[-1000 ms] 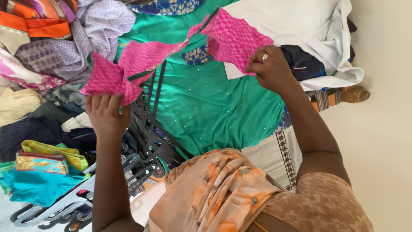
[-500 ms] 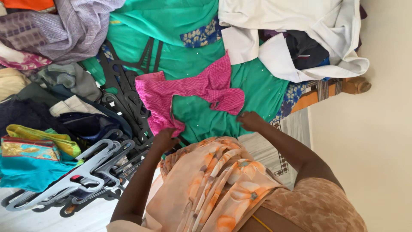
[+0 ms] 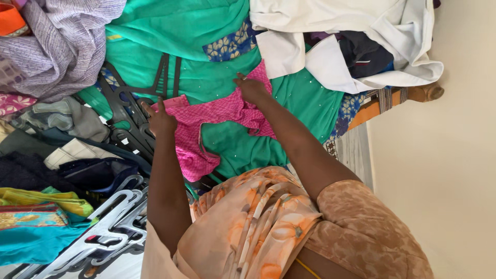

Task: The person picks up small garments from a pile on a bed and places them onto black plastic hangers. The person handles a yellow-green top, a blue top, and a pink top, placing each on a hanger and adding it to a growing stack of hangers held in the left hand.

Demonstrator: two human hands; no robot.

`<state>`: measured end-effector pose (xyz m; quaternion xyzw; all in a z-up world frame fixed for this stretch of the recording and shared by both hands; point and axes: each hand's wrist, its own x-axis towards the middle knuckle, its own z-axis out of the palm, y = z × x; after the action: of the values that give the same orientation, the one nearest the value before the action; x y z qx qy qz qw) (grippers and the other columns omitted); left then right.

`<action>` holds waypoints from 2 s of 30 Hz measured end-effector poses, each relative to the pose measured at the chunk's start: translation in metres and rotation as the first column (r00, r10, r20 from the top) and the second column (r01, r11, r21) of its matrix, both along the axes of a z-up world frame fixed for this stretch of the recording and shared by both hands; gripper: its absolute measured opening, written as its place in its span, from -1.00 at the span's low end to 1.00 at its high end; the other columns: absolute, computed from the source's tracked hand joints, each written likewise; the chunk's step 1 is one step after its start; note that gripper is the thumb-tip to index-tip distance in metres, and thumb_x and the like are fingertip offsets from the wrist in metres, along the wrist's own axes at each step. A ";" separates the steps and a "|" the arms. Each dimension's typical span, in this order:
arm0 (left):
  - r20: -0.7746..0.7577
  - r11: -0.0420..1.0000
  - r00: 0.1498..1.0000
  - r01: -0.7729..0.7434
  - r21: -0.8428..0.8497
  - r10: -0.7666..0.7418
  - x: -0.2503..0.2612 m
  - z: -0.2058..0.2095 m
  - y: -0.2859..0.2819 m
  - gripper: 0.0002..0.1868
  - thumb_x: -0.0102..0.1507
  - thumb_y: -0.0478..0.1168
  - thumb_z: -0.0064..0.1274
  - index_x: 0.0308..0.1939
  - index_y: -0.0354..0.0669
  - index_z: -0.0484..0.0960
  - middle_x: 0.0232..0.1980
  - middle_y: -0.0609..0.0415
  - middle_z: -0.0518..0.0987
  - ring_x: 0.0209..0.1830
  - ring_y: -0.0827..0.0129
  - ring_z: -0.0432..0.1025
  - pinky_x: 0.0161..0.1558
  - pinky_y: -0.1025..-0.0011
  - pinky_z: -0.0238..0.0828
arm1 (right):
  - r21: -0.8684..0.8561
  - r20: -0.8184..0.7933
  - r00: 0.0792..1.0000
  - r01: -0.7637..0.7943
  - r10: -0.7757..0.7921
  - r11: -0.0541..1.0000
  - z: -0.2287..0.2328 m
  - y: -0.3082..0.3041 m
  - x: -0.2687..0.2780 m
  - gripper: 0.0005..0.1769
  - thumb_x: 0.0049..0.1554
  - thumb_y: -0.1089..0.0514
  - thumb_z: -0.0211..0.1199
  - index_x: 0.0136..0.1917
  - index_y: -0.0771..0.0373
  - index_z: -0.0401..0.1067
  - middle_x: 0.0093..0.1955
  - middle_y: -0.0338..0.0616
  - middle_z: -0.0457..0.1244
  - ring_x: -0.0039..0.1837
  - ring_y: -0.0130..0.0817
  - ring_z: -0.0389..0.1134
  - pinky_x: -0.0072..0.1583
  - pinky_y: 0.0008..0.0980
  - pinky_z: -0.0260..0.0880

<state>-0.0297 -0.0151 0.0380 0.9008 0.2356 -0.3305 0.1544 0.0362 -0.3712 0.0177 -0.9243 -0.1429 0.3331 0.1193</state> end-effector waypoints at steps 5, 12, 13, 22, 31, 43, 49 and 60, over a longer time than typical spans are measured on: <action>-0.090 0.991 0.992 0.097 0.089 -0.089 -0.014 -0.017 0.006 -0.49 0.26 -0.16 0.16 0.32 0.13 0.52 0.64 -0.23 -0.09 0.38 -0.23 0.31 0.09 -0.02 0.48 | -0.054 -0.051 0.997 -0.055 0.053 0.997 0.007 -0.005 -0.025 -0.48 0.01 0.24 0.27 0.27 0.08 0.42 0.45 0.15 0.15 0.18 0.06 0.41 0.08 0.02 0.45; -0.032 0.994 0.995 0.098 -0.039 -0.099 -0.062 0.012 0.043 -0.50 0.32 0.12 0.14 0.24 -0.03 0.58 0.25 -0.21 0.53 0.17 -0.16 0.48 0.10 -0.03 0.46 | -0.142 -0.073 0.994 -0.087 0.077 0.986 0.035 -0.086 -0.036 -0.62 0.15 0.15 0.22 0.25 0.04 0.45 0.16 0.04 0.37 0.16 0.05 0.44 0.08 0.08 0.46; -0.004 0.990 0.992 0.125 -0.062 -0.126 -0.068 0.018 0.042 -0.50 0.30 0.11 0.15 0.22 -0.04 0.58 0.18 -0.20 0.56 0.12 -0.16 0.49 0.06 -0.02 0.45 | -0.140 -0.086 0.992 -0.102 0.090 0.985 0.042 -0.094 -0.042 -0.60 0.09 0.14 0.24 0.22 -0.01 0.47 0.16 0.02 0.36 0.16 0.05 0.43 0.08 0.06 0.46; 0.402 0.966 0.915 0.123 -0.229 -0.022 -0.112 0.087 0.039 -0.76 0.33 -0.10 0.05 0.05 0.06 0.70 0.14 -0.05 0.61 0.07 -0.02 0.53 0.05 0.09 0.46 | 0.141 0.066 0.995 -0.084 0.076 0.986 0.099 -0.136 -0.051 -0.74 0.05 -0.02 0.39 0.01 0.04 0.60 0.25 -0.15 0.36 0.23 -0.04 0.39 0.18 -0.02 0.46; 0.453 0.929 0.819 -0.244 -0.279 0.351 -0.153 0.200 -0.009 -0.70 0.40 -0.16 -0.12 0.15 0.08 0.63 -0.07 -0.03 0.67 -0.12 0.10 0.61 -0.06 0.17 0.48 | 0.206 0.591 0.784 -0.372 0.188 0.905 0.185 -0.160 -0.073 -0.73 -0.18 -0.09 0.49 -0.26 0.08 0.59 -0.03 -0.23 0.44 0.22 0.08 0.42 0.06 -0.03 0.43; 0.696 0.851 0.569 -0.014 -0.525 0.439 -0.144 0.312 -0.050 -0.61 0.21 -0.38 0.22 0.05 -0.27 0.42 -0.09 -0.06 0.61 -0.11 0.25 0.56 -0.06 0.34 0.49 | 0.575 0.094 0.975 0.111 -0.200 0.811 0.340 -0.219 -0.050 -0.64 0.13 -0.07 0.42 -0.03 0.28 0.60 -0.29 -0.11 0.35 -0.22 -0.49 0.30 -0.14 -0.35 0.33; 0.518 0.369 0.410 0.391 -0.844 0.751 -0.112 0.309 -0.066 -0.15 0.09 -0.47 0.08 0.50 -0.32 0.23 0.36 -0.08 0.43 0.34 0.12 0.35 0.35 0.28 0.27 | 0.655 0.041 0.991 0.068 -0.125 0.752 0.361 -0.192 -0.040 -0.61 0.14 -0.05 0.39 0.04 0.32 0.57 -0.22 -0.18 0.38 -0.19 -0.48 0.35 -0.11 -0.36 0.36; 0.467 0.582 0.581 -0.015 -0.813 0.666 -0.133 0.228 -0.055 -0.70 0.35 -0.14 0.10 0.02 -0.27 0.73 -0.16 0.04 0.71 -0.23 0.44 0.48 -0.18 0.43 0.39 | 0.078 0.492 0.870 -0.073 0.025 0.994 0.331 -0.176 -0.037 -0.63 0.09 -0.13 0.37 0.03 0.16 0.58 -0.08 0.03 0.43 0.02 0.00 0.45 0.07 -0.04 0.43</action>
<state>-0.1623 -0.0700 0.2661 0.7345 0.1845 0.0403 0.6518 -0.0008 -0.5475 0.3489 -0.9680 -0.2072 0.0836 0.1142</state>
